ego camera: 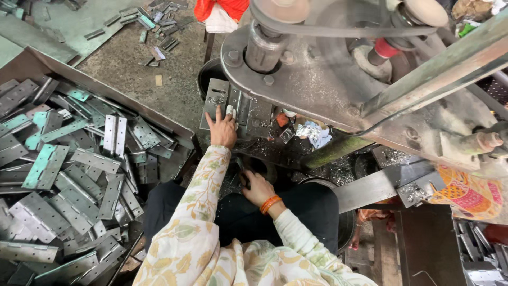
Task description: The person sits on the floor and repeatedly places small metal brackets into a press machine. They use a foot pedal to activate the press, then remove the processed brackets and place them into a nearby metal bin.
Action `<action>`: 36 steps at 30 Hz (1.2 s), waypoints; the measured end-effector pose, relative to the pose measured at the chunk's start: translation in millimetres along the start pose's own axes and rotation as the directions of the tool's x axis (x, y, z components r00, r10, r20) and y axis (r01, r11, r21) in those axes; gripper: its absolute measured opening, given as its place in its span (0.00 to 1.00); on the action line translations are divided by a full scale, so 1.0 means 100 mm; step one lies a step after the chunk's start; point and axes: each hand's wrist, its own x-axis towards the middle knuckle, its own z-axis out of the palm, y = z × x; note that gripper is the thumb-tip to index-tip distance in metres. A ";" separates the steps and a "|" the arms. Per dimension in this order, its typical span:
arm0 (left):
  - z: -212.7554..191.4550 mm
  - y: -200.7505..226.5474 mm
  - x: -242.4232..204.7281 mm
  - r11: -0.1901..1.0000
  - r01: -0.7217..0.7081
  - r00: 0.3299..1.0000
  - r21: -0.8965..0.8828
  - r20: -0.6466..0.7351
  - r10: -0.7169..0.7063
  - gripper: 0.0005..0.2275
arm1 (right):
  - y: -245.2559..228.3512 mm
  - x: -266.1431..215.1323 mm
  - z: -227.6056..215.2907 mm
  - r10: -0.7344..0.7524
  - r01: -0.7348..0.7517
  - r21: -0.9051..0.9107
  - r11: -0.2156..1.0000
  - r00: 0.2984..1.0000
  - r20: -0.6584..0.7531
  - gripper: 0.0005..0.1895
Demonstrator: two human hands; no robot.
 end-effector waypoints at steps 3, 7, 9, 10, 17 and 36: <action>0.01 0.03 0.23 0.999 -0.020 0.998 0.043 -0.066 0.023 0.19 | -0.02 0.07 -0.03 0.045 -0.042 -0.065 0.997 0.998 0.044 0.34; 0.07 0.01 0.25 0.999 -0.030 0.999 0.035 -0.022 0.030 0.17 | 0.13 -0.22 0.40 0.018 -0.015 0.038 0.999 0.997 -0.081 0.34; 0.09 0.00 0.17 0.999 -0.024 1.000 0.025 0.015 0.023 0.15 | 0.23 -0.32 0.61 -0.057 0.087 0.134 0.987 0.976 -0.209 0.33; 0.07 0.00 0.18 0.999 -0.028 0.999 0.029 -0.023 0.028 0.16 | 0.28 -0.26 0.64 -0.068 0.094 0.117 0.989 0.976 -0.209 0.33; 0.00 -0.03 -0.10 0.994 -0.077 0.993 0.073 -0.080 0.083 0.18 | 0.17 -0.25 0.48 0.049 -0.042 0.110 0.993 0.997 -0.061 0.31; -0.12 -0.05 0.26 0.993 -0.016 0.999 0.116 0.049 0.010 0.16 | 0.30 -0.22 0.70 -0.062 0.082 0.120 0.989 0.985 -0.158 0.28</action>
